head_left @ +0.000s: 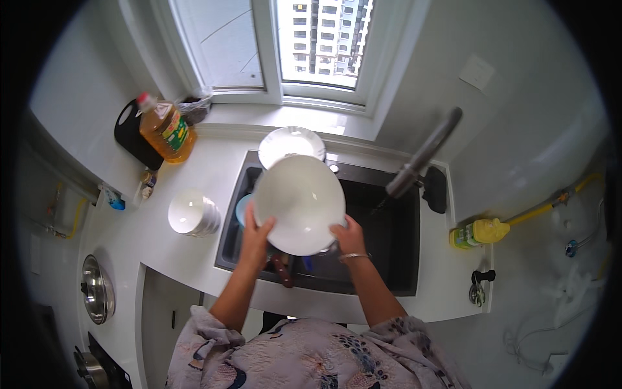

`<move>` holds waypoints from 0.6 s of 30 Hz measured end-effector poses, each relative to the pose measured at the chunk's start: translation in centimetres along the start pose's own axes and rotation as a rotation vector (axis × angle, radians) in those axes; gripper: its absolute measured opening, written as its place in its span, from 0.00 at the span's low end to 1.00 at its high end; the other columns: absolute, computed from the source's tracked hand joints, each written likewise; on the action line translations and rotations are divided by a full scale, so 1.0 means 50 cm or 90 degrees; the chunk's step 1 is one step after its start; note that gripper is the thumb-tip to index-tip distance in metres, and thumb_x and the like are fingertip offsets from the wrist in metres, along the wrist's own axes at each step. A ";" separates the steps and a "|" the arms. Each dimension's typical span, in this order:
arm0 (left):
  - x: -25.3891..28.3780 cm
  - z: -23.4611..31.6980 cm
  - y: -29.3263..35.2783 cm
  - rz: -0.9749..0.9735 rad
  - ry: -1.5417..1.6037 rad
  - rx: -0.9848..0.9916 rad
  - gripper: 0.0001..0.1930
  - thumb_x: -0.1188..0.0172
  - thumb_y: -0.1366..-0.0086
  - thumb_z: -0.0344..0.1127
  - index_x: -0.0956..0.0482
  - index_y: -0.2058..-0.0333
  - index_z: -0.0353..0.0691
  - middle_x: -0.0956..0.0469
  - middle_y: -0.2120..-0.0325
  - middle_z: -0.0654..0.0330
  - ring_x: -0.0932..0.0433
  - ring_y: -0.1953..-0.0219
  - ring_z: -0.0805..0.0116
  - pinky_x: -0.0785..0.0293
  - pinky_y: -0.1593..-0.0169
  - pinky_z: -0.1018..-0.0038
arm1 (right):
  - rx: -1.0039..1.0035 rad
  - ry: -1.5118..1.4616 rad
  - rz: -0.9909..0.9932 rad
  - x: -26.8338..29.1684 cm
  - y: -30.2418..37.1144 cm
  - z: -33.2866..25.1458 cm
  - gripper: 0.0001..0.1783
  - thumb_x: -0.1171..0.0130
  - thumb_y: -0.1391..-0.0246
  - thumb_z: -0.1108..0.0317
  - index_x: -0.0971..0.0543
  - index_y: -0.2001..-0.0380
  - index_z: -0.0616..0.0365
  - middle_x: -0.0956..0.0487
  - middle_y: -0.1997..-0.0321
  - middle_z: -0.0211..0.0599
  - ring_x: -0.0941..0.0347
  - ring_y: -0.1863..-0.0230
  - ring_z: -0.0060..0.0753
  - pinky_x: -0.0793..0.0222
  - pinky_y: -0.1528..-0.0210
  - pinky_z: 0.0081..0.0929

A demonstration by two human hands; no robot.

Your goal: The person washes a pair of tongs and a white bowl in the kitchen sink using a cloth and running water. After rinsing the items, the person places the bowl into a pull-out drawer beneath the counter.

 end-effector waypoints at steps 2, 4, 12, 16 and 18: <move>-0.098 -0.104 0.023 -0.028 0.041 0.116 0.34 0.43 0.45 0.36 0.47 0.41 0.44 0.36 0.48 0.55 0.36 0.46 0.61 0.38 0.45 0.64 | -0.107 -0.038 0.017 0.138 0.029 0.030 0.16 0.44 0.58 0.74 0.25 0.63 0.68 0.23 0.71 0.35 0.27 0.72 0.23 0.30 0.74 0.22; -0.164 -0.186 0.026 -0.049 0.072 0.201 0.31 0.44 0.46 0.38 0.43 0.43 0.46 0.34 0.50 0.57 0.34 0.48 0.61 0.35 0.48 0.61 | -0.167 -0.016 0.027 0.240 0.051 0.022 0.15 0.44 0.55 0.72 0.26 0.63 0.67 0.23 0.71 0.38 0.26 0.75 0.27 0.28 0.82 0.24; -0.292 -0.322 0.005 -0.024 0.109 0.284 0.24 0.46 0.47 0.43 0.37 0.50 0.49 0.33 0.53 0.60 0.31 0.52 0.61 0.29 0.58 0.61 | -0.100 0.005 0.067 0.444 0.010 -0.029 0.26 0.37 0.53 0.65 0.38 0.55 0.59 0.26 0.69 0.37 0.29 0.78 0.23 0.28 0.80 0.22; -0.292 -0.313 -0.012 -0.033 0.099 0.190 0.29 0.45 0.49 0.42 0.40 0.46 0.48 0.33 0.53 0.58 0.31 0.53 0.62 0.29 0.57 0.62 | 0.181 0.246 0.032 0.460 -0.023 -0.069 0.23 0.42 0.58 0.75 0.37 0.58 0.58 0.30 0.52 0.47 0.28 0.57 0.35 0.31 0.56 0.29; -0.268 -0.320 -0.020 0.012 0.050 0.186 0.34 0.45 0.51 0.41 0.43 0.43 0.48 0.34 0.53 0.59 0.30 0.53 0.62 0.28 0.57 0.62 | 0.252 0.352 -0.088 0.392 -0.021 -0.136 0.16 0.45 0.58 0.76 0.31 0.62 0.57 0.33 0.45 0.48 0.34 0.45 0.42 0.37 0.46 0.32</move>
Point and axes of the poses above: each hand's wrist, its own y-axis away from the middle knuckle, its own x-axis out of the back of the hand, z = x × y, the point moved 5 cm from there along -y, towards the middle knuckle
